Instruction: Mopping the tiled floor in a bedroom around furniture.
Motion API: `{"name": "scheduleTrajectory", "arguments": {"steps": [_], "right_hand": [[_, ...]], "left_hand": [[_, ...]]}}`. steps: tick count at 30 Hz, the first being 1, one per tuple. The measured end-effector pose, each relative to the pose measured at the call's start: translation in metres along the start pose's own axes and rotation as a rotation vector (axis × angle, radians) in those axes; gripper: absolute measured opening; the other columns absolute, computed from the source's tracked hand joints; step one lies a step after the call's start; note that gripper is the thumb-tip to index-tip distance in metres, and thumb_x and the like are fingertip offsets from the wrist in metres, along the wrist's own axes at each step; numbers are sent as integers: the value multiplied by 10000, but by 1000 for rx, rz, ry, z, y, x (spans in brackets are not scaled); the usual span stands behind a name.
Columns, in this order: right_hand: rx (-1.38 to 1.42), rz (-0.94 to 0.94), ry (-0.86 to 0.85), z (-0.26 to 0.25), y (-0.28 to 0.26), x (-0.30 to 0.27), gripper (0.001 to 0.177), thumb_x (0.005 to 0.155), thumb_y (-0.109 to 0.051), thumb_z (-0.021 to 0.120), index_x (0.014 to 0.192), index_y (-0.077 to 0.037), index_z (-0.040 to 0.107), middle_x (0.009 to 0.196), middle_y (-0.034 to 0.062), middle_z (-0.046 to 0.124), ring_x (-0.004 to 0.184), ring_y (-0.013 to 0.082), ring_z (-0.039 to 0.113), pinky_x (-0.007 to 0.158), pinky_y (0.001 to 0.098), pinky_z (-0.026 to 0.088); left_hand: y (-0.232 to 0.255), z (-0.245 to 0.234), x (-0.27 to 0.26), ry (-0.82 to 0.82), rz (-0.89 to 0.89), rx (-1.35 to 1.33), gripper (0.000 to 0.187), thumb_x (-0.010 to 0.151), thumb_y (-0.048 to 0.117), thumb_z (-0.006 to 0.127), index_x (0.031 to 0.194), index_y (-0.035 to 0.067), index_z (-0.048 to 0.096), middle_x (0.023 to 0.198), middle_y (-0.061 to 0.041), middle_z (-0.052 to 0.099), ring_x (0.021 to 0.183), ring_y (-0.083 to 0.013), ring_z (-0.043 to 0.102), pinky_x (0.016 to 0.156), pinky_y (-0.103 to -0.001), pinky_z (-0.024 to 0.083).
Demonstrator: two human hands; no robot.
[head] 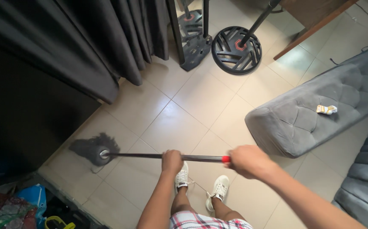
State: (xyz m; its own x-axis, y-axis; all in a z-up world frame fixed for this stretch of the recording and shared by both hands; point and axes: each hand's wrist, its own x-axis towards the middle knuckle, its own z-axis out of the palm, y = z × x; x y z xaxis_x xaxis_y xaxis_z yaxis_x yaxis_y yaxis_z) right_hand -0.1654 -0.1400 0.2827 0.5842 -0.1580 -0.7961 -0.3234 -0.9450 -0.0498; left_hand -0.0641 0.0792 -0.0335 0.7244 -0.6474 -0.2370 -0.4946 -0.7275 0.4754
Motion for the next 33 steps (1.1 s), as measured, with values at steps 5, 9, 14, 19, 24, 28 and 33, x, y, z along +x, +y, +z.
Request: {"name": "scheduleTrajectory", "arguments": {"steps": [5, 9, 14, 19, 24, 28, 33], "right_hand": [[23, -12, 36, 7, 0, -17, 373, 1004, -466, 539, 1047, -110, 638, 879, 138, 720, 888, 367, 702, 774, 511, 548], [5, -226, 244, 57, -24, 37, 288, 981, -348, 558, 1025, -68, 608, 851, 148, 713, 854, 353, 710, 714, 496, 558], [76, -185, 446, 119, -93, 146, 154, 941, -134, 534, 941, -69, 673, 827, 154, 725, 751, 336, 728, 633, 472, 581], [27, -216, 403, 91, -97, 140, 198, 943, -139, 537, 1026, -35, 684, 811, 147, 718, 728, 331, 731, 609, 462, 588], [21, -330, 388, 107, -85, 118, 320, 894, -137, 557, 1156, 17, 659, 804, 178, 703, 725, 350, 715, 601, 464, 574], [39, -267, 372, 115, -89, 96, 346, 913, -128, 537, 1201, 32, 642, 800, 172, 707, 721, 342, 710, 610, 473, 570], [128, -255, 455, 134, -98, 109, 300, 900, -136, 562, 1129, 38, 649, 756, 142, 695, 694, 322, 698, 593, 469, 561]], "left_hand": [[3, -33, 7, -387, -12, 87, 170, 853, 258, 721, 863, 98, 778, 932, -169, 720, 933, -364, 691, 897, -463, 545], [-12, -29, 1, -257, -12, 110, 112, 807, 188, 728, 835, 95, 783, 958, -125, 739, 1010, -341, 661, 894, -443, 548], [-14, -48, -1, -196, -86, 79, 96, 805, 174, 724, 821, 96, 777, 944, -118, 745, 1008, -322, 665, 916, -432, 544], [-43, -40, -9, -78, -124, -47, 127, 853, 241, 739, 832, 116, 755, 981, -87, 725, 1010, -334, 659, 887, -447, 548], [-64, -27, -17, -208, -330, 33, 351, 805, 353, 821, 1072, 195, 657, 1204, -39, 612, 1156, -316, 605, 930, -460, 537], [-64, -16, -22, -346, -500, -32, 362, 913, 343, 754, 1200, 215, 575, 1368, -23, 522, 1132, -359, 627, 944, -485, 538], [-86, 1, -21, -430, -428, 113, 378, 909, 304, 731, 1220, 173, 559, 1356, -64, 542, 1216, -338, 607, 981, -464, 539]]}}
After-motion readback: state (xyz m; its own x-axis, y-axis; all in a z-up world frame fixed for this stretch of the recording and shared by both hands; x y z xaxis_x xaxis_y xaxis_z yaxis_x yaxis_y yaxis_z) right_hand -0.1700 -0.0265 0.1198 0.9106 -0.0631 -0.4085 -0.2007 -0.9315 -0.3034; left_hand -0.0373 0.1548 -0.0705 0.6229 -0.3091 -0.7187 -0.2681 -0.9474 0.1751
